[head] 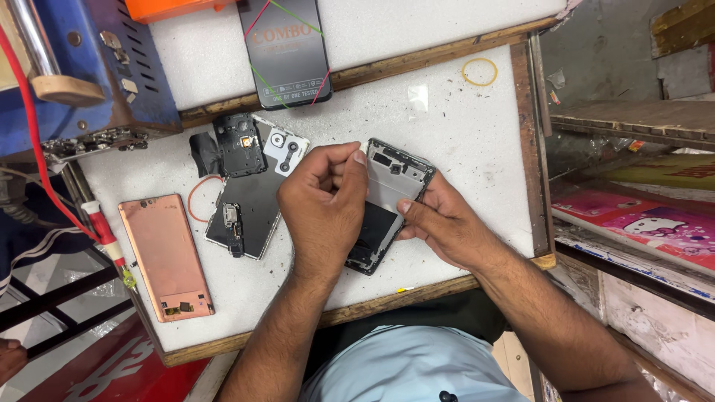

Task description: The person tests a disassembled smartphone by interacting with the touchscreen, then removes the screen assembly and cleans the internal frame with a cloth. The person handles the phone components and a cleaning cloth on a cluttered workbench.

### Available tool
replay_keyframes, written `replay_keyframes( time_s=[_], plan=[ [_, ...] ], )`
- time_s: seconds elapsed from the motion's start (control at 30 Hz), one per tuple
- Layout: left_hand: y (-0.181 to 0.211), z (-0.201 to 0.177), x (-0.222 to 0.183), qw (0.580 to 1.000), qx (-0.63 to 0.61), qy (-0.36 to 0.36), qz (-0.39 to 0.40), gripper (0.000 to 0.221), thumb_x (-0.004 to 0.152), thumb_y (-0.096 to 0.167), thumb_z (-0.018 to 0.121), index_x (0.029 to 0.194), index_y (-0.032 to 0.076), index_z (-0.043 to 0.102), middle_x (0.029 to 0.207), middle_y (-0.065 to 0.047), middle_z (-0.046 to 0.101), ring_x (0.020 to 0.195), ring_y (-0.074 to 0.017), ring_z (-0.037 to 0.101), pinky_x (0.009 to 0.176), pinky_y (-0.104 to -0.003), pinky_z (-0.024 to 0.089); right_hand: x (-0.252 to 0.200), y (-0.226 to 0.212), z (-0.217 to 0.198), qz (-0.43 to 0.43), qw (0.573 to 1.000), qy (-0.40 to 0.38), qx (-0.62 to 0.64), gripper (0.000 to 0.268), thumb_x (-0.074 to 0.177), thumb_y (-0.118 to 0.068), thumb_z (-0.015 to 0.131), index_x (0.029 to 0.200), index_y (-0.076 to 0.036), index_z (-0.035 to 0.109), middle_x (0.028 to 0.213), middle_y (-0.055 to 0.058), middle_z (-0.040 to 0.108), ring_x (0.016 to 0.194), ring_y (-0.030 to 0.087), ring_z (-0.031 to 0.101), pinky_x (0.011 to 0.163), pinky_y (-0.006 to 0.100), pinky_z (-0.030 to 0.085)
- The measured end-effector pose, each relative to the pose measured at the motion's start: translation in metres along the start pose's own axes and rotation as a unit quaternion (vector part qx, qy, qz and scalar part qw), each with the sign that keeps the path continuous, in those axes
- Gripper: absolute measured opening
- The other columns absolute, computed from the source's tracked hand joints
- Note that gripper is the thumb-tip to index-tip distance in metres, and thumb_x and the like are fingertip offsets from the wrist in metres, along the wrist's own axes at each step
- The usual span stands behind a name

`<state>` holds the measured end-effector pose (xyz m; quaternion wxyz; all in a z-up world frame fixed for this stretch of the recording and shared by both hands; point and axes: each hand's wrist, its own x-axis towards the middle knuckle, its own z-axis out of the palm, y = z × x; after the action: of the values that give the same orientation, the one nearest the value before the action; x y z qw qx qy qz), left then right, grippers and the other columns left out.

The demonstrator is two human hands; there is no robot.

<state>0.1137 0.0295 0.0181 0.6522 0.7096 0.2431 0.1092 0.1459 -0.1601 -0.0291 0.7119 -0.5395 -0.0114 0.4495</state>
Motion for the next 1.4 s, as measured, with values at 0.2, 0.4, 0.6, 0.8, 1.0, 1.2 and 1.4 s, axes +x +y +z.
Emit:
replay_keyframes(
  time_s=[0.2,0.4,0.6,0.8,1.0,1.2,1.4],
  plan=[
    [-0.002,0.003,-0.002,0.999,0.015,0.009,0.030,0.011,0.099,0.007,0.071,0.107,-0.001,0.075,0.085,-0.005,0.076,0.071,-0.0027,0.066,0.061,-0.018,0.055,0.000,0.000,0.000,0.002,1.000,0.005,-0.005,0.058,0.103,-0.018,0.053,0.151,-0.004,0.024,0.130,0.021,0.057,0.112,0.018,0.067,0.082,0.032,0.065],
    [-0.004,-0.001,-0.003,1.000,-0.008,-0.002,0.012,0.012,0.099,0.008,0.071,0.107,0.000,0.075,0.083,-0.005,0.075,0.070,-0.0024,0.067,0.060,-0.018,0.056,-0.001,0.000,0.000,-0.005,1.000,0.001,-0.009,0.058,0.104,-0.017,0.054,0.153,-0.002,0.026,0.129,0.021,0.058,0.110,0.018,0.066,0.082,0.032,0.065],
    [-0.002,0.003,-0.002,1.000,0.014,0.007,0.025,0.011,0.099,0.008,0.071,0.105,0.000,0.076,0.084,-0.004,0.076,0.068,-0.0030,0.066,0.058,-0.019,0.054,-0.001,0.001,-0.001,-0.001,1.000,0.000,-0.017,0.056,0.104,-0.016,0.053,0.152,-0.003,0.026,0.128,0.021,0.059,0.109,0.017,0.068,0.081,0.032,0.066],
    [-0.003,-0.002,-0.002,0.992,0.066,-0.038,0.099,0.012,0.099,0.009,0.073,0.108,0.002,0.076,0.088,-0.005,0.076,0.074,-0.0043,0.070,0.061,-0.019,0.057,-0.001,0.002,-0.002,-0.006,1.000,-0.002,-0.007,0.059,0.103,-0.017,0.054,0.152,-0.003,0.025,0.130,0.019,0.057,0.110,0.016,0.067,0.082,0.032,0.066],
    [0.012,-0.013,0.004,0.998,-0.040,-0.049,-0.007,0.019,0.102,0.006,0.062,0.119,0.007,0.071,0.095,-0.005,0.072,0.070,-0.0081,0.071,0.055,-0.023,0.059,0.000,0.003,-0.001,-0.013,1.000,-0.005,0.020,0.057,0.103,-0.018,0.055,0.150,-0.003,0.028,0.131,0.019,0.059,0.112,0.017,0.067,0.083,0.032,0.065],
    [0.032,-0.023,0.012,0.943,0.256,-0.086,0.197,0.021,0.093,0.006,0.073,0.113,0.005,0.075,0.106,-0.009,0.072,0.079,-0.0186,0.075,0.066,-0.029,0.061,-0.001,0.006,-0.003,-0.017,0.999,-0.012,0.024,0.055,0.105,-0.018,0.055,0.150,-0.003,0.029,0.131,0.019,0.058,0.113,0.018,0.067,0.085,0.033,0.064],
    [0.048,-0.017,0.025,0.838,0.433,-0.104,0.315,0.011,0.087,0.005,0.073,0.098,0.007,0.072,0.096,-0.007,0.068,0.080,-0.0222,0.072,0.064,-0.035,0.058,-0.001,-0.001,0.000,-0.016,0.999,-0.025,0.011,0.055,0.106,-0.018,0.052,0.152,-0.002,0.028,0.132,0.018,0.059,0.113,0.018,0.066,0.087,0.034,0.064]
  ],
)
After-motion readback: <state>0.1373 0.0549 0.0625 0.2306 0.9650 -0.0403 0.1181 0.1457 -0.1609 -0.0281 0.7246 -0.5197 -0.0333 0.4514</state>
